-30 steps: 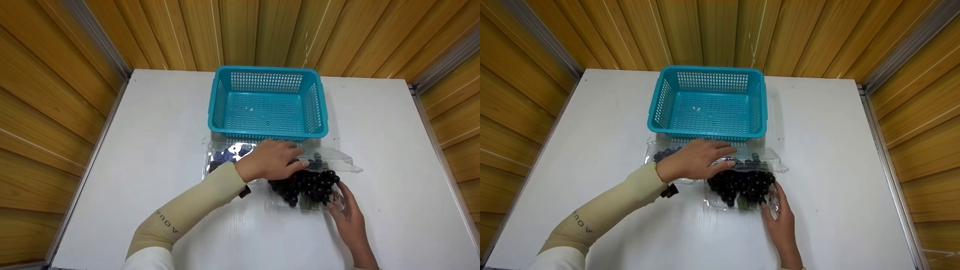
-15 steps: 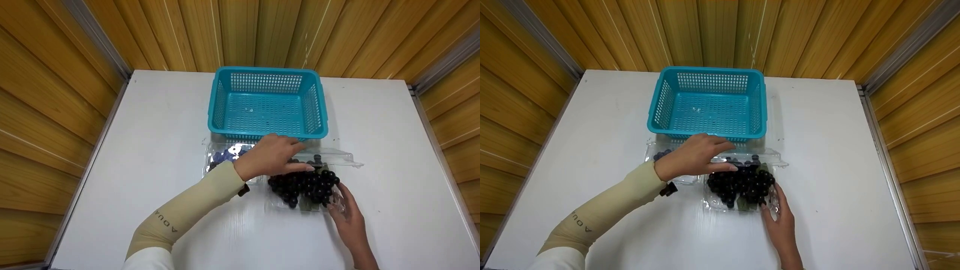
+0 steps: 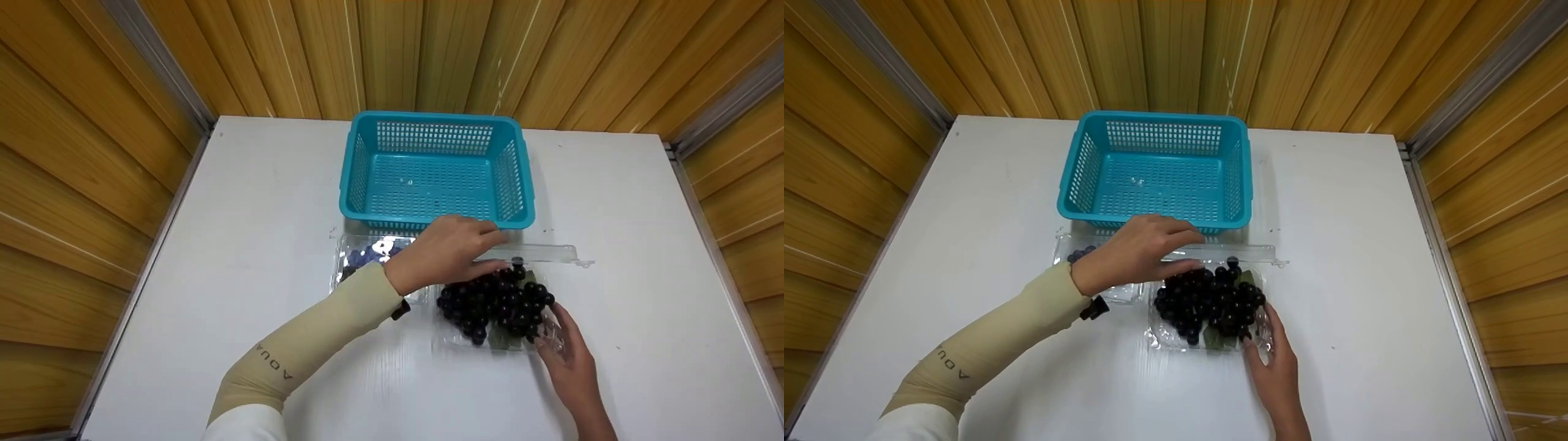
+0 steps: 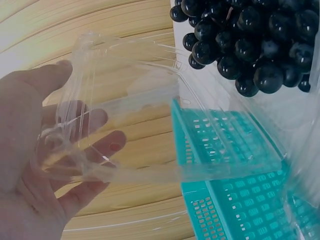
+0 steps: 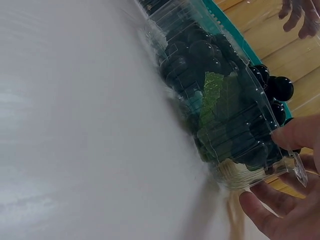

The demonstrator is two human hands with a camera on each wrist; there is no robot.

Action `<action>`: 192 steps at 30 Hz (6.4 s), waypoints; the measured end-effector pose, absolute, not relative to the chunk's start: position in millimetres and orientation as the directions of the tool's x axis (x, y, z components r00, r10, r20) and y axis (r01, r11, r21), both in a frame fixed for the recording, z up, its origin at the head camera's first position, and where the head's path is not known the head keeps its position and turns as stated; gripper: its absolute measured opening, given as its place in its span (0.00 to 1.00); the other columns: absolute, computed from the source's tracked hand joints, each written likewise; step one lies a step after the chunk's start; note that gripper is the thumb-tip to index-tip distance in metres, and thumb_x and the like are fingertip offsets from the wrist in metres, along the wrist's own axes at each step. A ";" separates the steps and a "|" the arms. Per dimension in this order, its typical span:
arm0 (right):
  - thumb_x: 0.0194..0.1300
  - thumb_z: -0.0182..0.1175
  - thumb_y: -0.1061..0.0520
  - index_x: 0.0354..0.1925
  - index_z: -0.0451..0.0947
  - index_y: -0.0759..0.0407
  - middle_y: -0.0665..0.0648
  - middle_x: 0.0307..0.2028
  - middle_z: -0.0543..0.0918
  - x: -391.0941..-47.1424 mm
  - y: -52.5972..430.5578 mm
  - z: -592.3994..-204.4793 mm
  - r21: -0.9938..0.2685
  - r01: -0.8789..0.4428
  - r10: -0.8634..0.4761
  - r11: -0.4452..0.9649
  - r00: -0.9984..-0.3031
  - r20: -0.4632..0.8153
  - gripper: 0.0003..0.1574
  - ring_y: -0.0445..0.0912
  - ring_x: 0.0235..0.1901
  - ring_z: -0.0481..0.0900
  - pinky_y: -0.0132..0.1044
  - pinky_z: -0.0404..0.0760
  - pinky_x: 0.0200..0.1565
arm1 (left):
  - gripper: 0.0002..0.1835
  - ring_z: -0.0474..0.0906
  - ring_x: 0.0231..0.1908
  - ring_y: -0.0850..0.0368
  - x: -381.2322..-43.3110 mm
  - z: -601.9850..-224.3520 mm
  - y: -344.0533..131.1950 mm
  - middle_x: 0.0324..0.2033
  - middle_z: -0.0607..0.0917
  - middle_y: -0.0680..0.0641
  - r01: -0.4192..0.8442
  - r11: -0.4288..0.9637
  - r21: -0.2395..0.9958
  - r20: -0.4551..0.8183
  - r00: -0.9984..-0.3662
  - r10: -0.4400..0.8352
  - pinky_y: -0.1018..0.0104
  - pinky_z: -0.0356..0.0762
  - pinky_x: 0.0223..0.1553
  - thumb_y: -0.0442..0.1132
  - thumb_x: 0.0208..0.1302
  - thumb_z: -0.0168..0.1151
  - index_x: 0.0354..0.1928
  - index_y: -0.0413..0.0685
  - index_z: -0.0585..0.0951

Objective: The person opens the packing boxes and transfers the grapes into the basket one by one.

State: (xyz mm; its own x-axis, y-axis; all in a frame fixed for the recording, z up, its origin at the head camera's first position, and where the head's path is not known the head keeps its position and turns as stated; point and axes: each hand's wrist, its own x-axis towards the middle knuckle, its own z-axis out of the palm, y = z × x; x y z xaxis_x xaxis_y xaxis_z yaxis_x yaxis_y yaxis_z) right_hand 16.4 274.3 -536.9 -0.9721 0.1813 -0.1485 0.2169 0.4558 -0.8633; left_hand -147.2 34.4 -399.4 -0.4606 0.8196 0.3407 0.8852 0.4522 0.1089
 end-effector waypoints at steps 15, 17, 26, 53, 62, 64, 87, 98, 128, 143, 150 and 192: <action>0.71 0.56 0.54 0.76 0.45 0.46 0.54 0.75 0.56 19.8 272.3 -537.5 -0.854 0.228 0.204 0.468 -0.968 -0.146 0.44 0.25 0.62 0.63 0.13 0.68 0.53 | 0.17 0.83 0.50 0.60 -150.3 -400.5 37.6 0.53 0.84 0.54 0.885 0.455 0.094 0.394 -0.453 0.800 0.68 0.80 0.51 0.44 0.71 0.55 0.58 0.52 0.79; 0.71 0.56 0.54 0.76 0.45 0.45 0.54 0.75 0.56 20.1 272.2 -537.4 -0.848 0.235 0.208 0.475 -0.966 -0.152 0.44 0.28 0.63 0.63 0.13 0.68 0.53 | 0.17 0.82 0.51 0.60 -150.9 -400.6 38.2 0.53 0.84 0.53 0.885 0.458 0.088 0.398 -0.453 0.798 0.67 0.79 0.52 0.43 0.71 0.54 0.58 0.52 0.79; 0.70 0.56 0.54 0.76 0.45 0.47 0.55 0.74 0.57 20.9 272.4 -537.5 -0.844 0.224 0.207 0.488 -0.969 -0.138 0.45 0.20 0.59 0.61 0.12 0.66 0.52 | 0.17 0.80 0.54 0.59 -151.2 -399.1 37.9 0.55 0.83 0.53 0.866 0.497 0.052 0.406 -0.473 0.782 0.65 0.79 0.53 0.38 0.70 0.54 0.59 0.50 0.78; 0.70 0.57 0.56 0.76 0.46 0.50 0.58 0.75 0.55 20.4 273.9 -536.2 -0.872 0.183 0.181 0.454 -0.977 -0.111 0.45 0.23 0.61 0.62 0.13 0.66 0.54 | 0.25 0.72 0.61 0.55 -153.8 -403.2 38.2 0.63 0.76 0.52 0.820 0.572 0.029 0.401 -0.534 0.744 0.55 0.71 0.60 0.47 0.67 0.58 0.65 0.52 0.71; 0.70 0.57 0.50 0.76 0.44 0.50 0.56 0.75 0.55 18.8 274.5 -537.7 -0.862 0.214 0.183 0.459 -0.972 -0.144 0.46 0.21 0.61 0.60 0.13 0.66 0.53 | 0.26 0.67 0.66 0.52 -154.0 -406.8 38.1 0.67 0.71 0.49 0.815 0.579 0.026 0.403 -0.539 0.740 0.50 0.66 0.65 0.48 0.66 0.59 0.66 0.53 0.71; 0.70 0.57 0.50 0.76 0.44 0.49 0.56 0.75 0.55 18.9 274.4 -537.3 -0.861 0.222 0.185 0.457 -0.971 -0.152 0.46 0.21 0.61 0.60 0.13 0.65 0.53 | 0.27 0.66 0.67 0.52 -153.9 -406.9 38.3 0.67 0.71 0.49 0.814 0.581 0.018 0.398 -0.539 0.742 0.50 0.66 0.65 0.49 0.67 0.59 0.66 0.53 0.70; 0.71 0.55 0.51 0.76 0.45 0.49 0.55 0.75 0.56 19.0 274.0 -536.8 -0.858 0.218 0.198 0.465 -0.970 -0.139 0.43 0.22 0.60 0.62 0.12 0.65 0.53 | 0.27 0.71 0.64 0.54 -144.5 -413.7 41.0 0.66 0.72 0.50 0.833 0.553 0.015 0.326 -0.527 0.785 0.57 0.73 0.58 0.50 0.67 0.58 0.67 0.55 0.68; 0.74 0.49 0.50 0.77 0.42 0.50 0.54 0.75 0.54 16.9 274.3 -533.2 -0.860 0.254 0.193 0.443 -0.964 -0.186 0.42 0.53 0.71 0.61 0.11 0.63 0.53 | 0.30 0.75 0.60 0.55 -142.6 -419.3 43.1 0.64 0.74 0.50 0.864 0.499 0.066 0.243 -0.499 0.832 0.60 0.78 0.55 0.50 0.67 0.59 0.69 0.54 0.66; 0.74 0.47 0.60 0.76 0.43 0.55 0.60 0.75 0.53 17.6 275.3 -536.6 -0.905 0.190 0.181 0.381 -0.975 -0.129 0.39 0.58 0.72 0.56 0.13 0.64 0.55 | 0.33 0.73 0.61 0.57 -134.6 -432.3 49.5 0.64 0.73 0.50 0.886 0.440 0.149 0.080 -0.454 0.887 0.64 0.78 0.56 0.50 0.64 0.62 0.69 0.57 0.65; 0.75 0.47 0.58 0.76 0.42 0.54 0.58 0.75 0.53 16.6 275.2 -537.6 -0.887 0.230 0.188 0.400 -0.968 -0.165 0.39 0.57 0.73 0.54 0.13 0.61 0.57 | 0.35 0.75 0.60 0.57 -129.5 -441.5 52.4 0.66 0.71 0.50 0.891 0.425 0.157 0.006 -0.432 0.902 0.62 0.82 0.47 0.51 0.63 0.63 0.71 0.58 0.62; 0.75 0.45 0.57 0.76 0.42 0.55 0.58 0.75 0.54 16.2 275.1 -537.9 -0.880 0.228 0.190 0.418 -0.969 -0.161 0.38 0.56 0.73 0.54 0.12 0.59 0.58 | 0.38 0.73 0.61 0.57 -128.3 -444.5 55.5 0.68 0.68 0.53 0.892 0.415 0.181 -0.038 -0.415 0.909 0.62 0.81 0.51 0.50 0.62 0.65 0.72 0.61 0.61; 0.76 0.46 0.54 0.77 0.40 0.50 0.56 0.76 0.53 16.1 275.8 -539.6 -0.873 0.275 0.196 0.404 -0.958 -0.210 0.40 0.54 0.74 0.51 0.09 0.55 0.57 | 0.42 0.77 0.52 0.55 -122.6 -457.5 71.0 0.64 0.70 0.51 0.908 0.408 0.096 -0.096 -0.399 0.912 0.65 0.82 0.45 0.52 0.55 0.71 0.71 0.63 0.61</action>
